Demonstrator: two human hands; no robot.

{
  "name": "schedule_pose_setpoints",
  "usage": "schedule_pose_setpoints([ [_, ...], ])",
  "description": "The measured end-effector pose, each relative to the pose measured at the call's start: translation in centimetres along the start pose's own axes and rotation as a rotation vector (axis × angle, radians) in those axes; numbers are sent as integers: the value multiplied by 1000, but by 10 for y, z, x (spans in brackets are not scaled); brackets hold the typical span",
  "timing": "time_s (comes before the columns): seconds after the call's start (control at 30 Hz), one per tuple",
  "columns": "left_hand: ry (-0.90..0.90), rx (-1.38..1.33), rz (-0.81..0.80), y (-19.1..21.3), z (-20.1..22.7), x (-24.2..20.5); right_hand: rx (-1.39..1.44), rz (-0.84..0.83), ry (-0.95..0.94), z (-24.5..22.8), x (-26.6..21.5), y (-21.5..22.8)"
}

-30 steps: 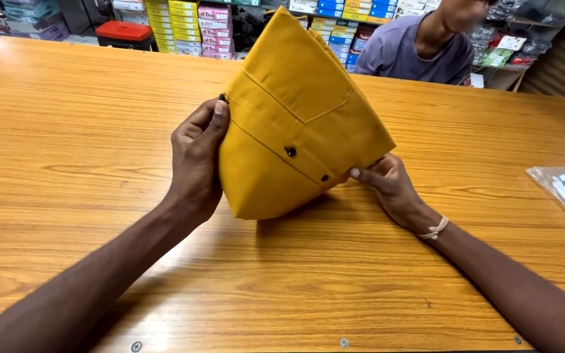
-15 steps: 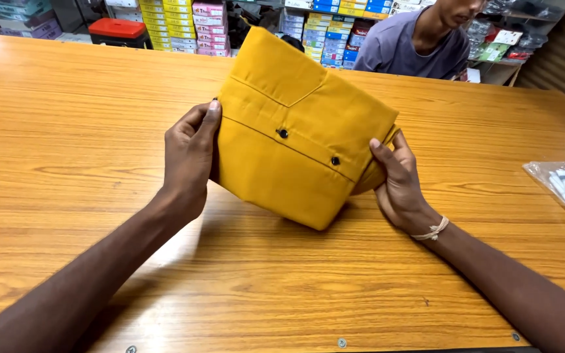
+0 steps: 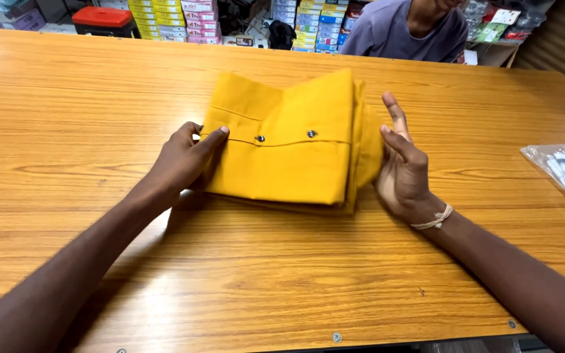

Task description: Folding a yellow button-down shirt on a wooden table.

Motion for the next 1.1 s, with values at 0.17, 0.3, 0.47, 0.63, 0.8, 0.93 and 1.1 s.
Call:
schedule_pose_setpoints([
  [0.17, -58, 307, 54, 0, 11, -10, -133, -85, -51, 9, 0, -5],
  [0.3, -32, 484, 28, -2, 18, -19, -429, -16, -131, 15, 0, -8],
  [0.47, -76, 630, 6, 4, -2, 4, -477, 29, -152, 16, -1, -8],
  [0.63, -163, 602, -40, 4, -4, 7, -480, 49, -109, 17, 0, -3],
  [0.8, -82, 521, -65, 0, 4, -4, -502, 63, -122, 15, 2, -6],
  [0.93, -187, 775, 65, -4, -4, -5, -561, 109, -216, 20, 2, 5],
  [1.1, -993, 813, -69, -32, 20, -36, -375, 49, -247, 19, 2, 1],
])
Point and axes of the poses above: each hand's wrist, its own x-axis towards the middle knuckle, its own y-axis out of the back of the hand, z = x × y, the point moved 2 cm from there along x, towards the middle knuckle, and after that the axes turned 3 degrees about -z, right-handed, at the moved point
